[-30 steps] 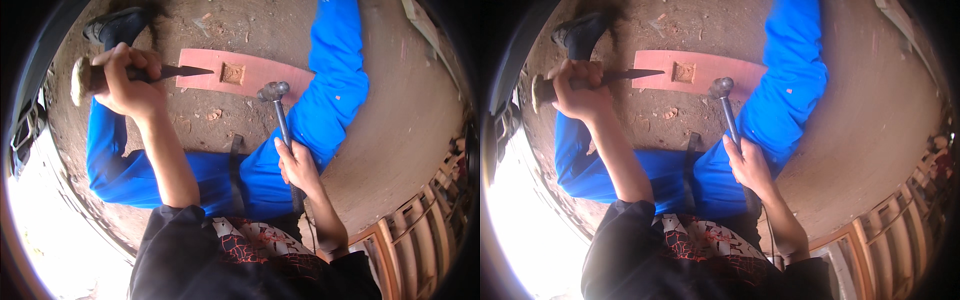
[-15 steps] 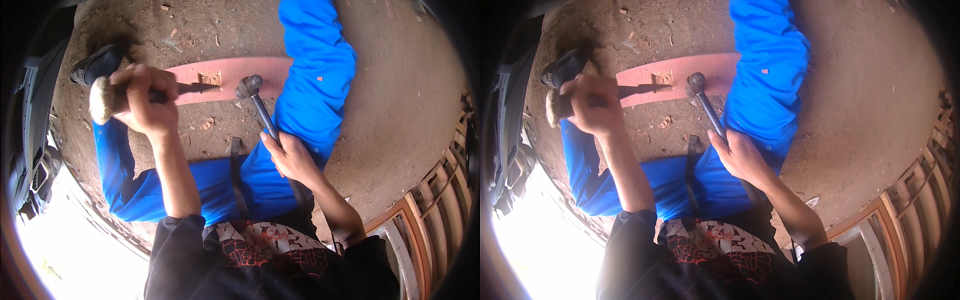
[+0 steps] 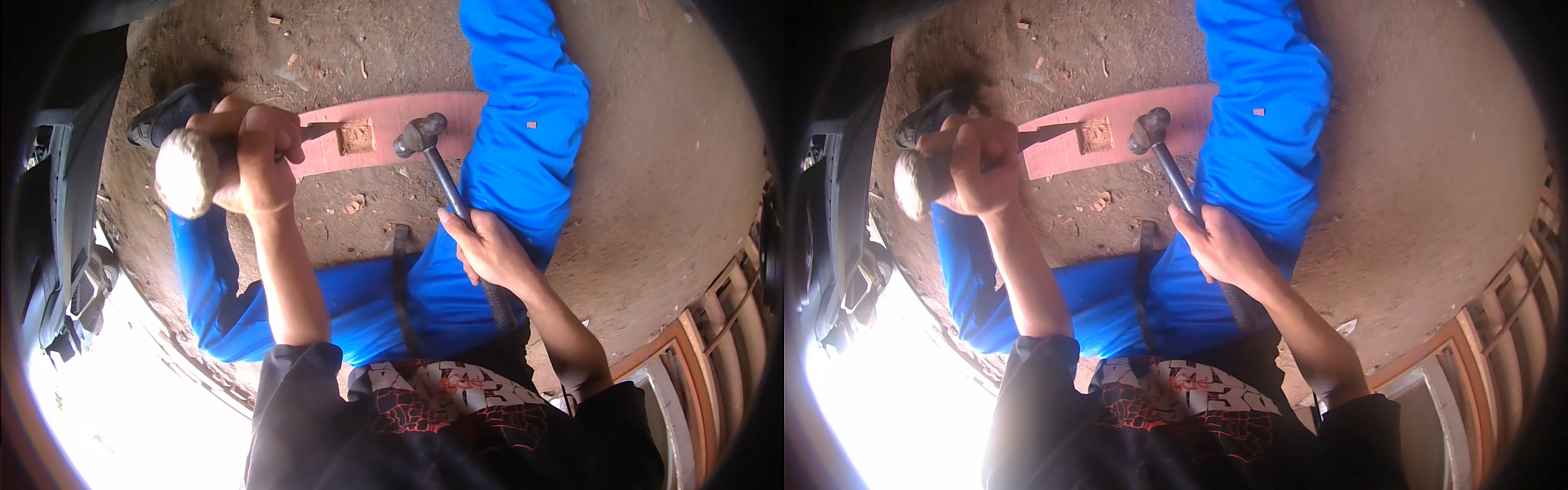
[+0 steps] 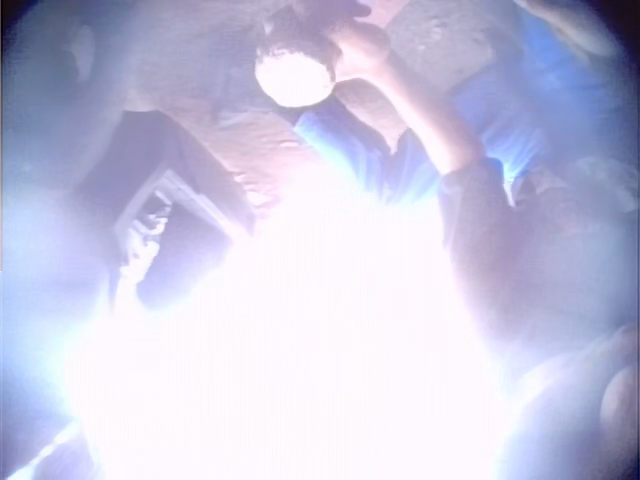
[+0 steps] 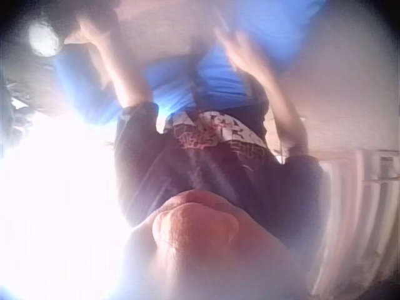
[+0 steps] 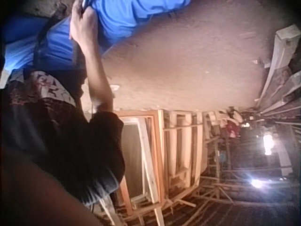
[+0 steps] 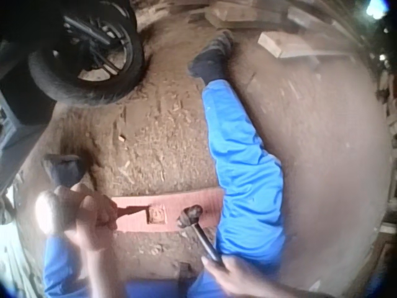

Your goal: The person sits on the ground and uses a hammer and chisel to carve a rectangular recess into a small piece of pinkish wood. They repeatedly strike the chisel to remove wood chips and deepen the cut.

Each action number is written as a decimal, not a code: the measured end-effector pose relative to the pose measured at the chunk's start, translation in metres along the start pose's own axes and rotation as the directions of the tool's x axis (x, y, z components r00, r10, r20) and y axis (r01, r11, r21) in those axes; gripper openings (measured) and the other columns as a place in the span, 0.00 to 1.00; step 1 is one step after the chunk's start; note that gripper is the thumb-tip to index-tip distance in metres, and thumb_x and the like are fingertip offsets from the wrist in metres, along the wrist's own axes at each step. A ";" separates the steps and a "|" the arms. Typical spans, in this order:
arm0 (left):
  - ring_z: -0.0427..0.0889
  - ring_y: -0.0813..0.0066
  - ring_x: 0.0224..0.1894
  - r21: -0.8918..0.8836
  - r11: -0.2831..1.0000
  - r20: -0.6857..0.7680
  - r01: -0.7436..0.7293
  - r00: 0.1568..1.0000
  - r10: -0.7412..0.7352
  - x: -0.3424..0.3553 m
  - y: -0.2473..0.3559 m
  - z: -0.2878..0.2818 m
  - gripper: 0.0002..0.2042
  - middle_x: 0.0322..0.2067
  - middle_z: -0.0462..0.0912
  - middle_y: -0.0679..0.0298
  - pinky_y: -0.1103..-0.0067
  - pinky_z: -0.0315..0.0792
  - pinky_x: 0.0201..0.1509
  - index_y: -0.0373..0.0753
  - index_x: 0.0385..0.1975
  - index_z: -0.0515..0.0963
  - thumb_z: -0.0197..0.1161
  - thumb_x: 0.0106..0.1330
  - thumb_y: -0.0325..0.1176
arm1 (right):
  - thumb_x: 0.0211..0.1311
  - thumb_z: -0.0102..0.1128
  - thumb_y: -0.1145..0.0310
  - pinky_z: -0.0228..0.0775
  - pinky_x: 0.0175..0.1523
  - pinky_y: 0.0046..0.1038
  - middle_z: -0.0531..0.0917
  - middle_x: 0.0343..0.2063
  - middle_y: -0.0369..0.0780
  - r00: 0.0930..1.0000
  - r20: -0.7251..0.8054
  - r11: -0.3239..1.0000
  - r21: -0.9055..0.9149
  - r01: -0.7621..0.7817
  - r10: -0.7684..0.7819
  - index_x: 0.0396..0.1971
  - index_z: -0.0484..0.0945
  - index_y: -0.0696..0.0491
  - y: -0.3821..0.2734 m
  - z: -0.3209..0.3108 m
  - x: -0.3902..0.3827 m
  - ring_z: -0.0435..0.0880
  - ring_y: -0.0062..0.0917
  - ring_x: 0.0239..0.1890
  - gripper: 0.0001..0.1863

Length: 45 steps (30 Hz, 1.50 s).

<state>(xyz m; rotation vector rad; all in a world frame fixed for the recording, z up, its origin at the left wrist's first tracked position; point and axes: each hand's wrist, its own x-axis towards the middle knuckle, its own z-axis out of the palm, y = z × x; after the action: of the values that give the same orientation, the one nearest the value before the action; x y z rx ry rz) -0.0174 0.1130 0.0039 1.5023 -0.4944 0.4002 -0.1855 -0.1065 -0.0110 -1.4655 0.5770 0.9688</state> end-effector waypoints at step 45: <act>0.68 0.74 0.08 -0.039 0.981 -0.596 0.191 0.783 -0.176 -0.021 0.007 0.024 0.03 0.12 0.67 0.62 0.77 0.65 0.09 0.35 0.26 0.68 0.55 0.58 0.22 | 0.71 0.49 0.50 0.66 0.14 0.25 0.69 0.09 0.34 0.997 0.031 0.992 0.107 -0.072 0.069 0.20 0.65 0.55 -0.004 -0.001 0.007 0.71 0.19 0.09 0.25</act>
<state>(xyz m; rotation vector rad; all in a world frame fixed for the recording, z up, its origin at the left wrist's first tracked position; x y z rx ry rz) -0.0399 0.0905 -0.0014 1.3376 0.1642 0.6956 -0.1779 -0.1050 -0.0146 -1.3413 0.6553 0.9959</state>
